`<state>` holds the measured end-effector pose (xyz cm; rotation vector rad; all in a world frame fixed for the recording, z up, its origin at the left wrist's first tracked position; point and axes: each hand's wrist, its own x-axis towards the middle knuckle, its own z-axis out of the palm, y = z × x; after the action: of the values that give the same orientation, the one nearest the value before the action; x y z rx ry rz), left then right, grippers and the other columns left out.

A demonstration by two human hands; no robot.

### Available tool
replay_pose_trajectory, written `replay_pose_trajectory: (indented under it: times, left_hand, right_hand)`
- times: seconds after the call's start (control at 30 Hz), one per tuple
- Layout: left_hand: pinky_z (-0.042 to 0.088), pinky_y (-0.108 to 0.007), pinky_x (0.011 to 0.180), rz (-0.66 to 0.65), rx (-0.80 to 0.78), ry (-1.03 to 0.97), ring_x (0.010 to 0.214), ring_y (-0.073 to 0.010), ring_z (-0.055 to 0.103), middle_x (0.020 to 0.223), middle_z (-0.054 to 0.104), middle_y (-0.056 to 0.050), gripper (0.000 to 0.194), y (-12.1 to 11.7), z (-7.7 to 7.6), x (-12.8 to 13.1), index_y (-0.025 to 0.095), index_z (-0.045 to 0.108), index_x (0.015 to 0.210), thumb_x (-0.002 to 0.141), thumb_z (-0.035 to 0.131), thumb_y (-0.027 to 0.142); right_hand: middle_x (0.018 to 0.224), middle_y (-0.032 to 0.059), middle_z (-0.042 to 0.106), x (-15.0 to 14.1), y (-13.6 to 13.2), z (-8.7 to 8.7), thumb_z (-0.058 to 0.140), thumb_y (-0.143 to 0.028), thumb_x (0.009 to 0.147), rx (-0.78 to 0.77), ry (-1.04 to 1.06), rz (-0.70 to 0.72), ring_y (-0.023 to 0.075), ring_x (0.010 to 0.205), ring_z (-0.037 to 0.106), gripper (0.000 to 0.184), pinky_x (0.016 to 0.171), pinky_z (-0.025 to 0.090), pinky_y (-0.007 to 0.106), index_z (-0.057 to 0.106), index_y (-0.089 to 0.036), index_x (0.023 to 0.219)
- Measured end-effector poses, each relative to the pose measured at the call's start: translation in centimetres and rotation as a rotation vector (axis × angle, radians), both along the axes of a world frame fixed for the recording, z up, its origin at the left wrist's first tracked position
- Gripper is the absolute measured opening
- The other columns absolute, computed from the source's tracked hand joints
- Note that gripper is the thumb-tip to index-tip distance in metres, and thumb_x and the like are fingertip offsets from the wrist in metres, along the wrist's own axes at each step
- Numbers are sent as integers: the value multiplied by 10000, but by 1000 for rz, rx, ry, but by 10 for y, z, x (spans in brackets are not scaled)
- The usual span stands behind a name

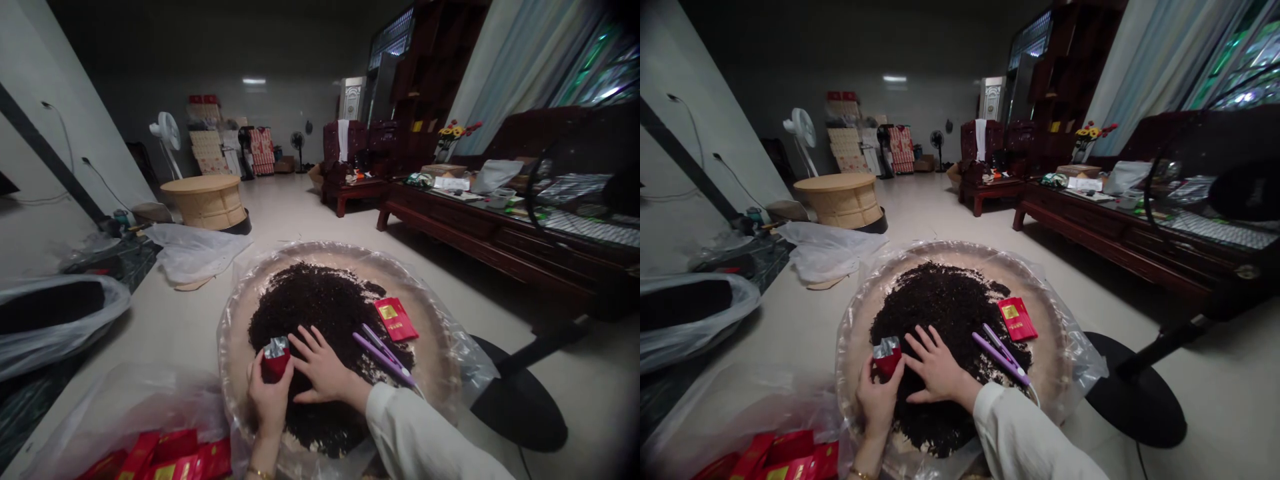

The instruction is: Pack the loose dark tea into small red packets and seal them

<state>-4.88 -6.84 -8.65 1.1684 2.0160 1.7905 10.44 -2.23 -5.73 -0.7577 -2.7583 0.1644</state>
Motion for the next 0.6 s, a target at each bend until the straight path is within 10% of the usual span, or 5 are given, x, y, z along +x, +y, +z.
replay_pose_trajectory:
  times: [0.27, 0.6]
  left_hand:
    - [534, -416, 841, 95, 31, 10, 918, -286, 651, 1004, 645, -139, 654, -3, 7, 1, 127, 608, 1053, 605, 705, 595]
    - [535, -403, 828, 88, 19, -47, 893, -272, 649, 972, 641, -112, 665, -5, 14, 4, 139, 612, 1058, 586, 718, 596]
  right_hand:
    - [1552, 187, 164, -19, -7, 1, 571, -651, 762, 18, -64, -9, 401, 1420, 61, 858, 1116, 81, 599, 343, -180, 1442]
    - [1230, 147, 600, -34, -22, -37, 577, -594, 770, 168, -170, 239, 358, 1280, 350, 521, 1062, 222, 569, 690, -173, 1056]
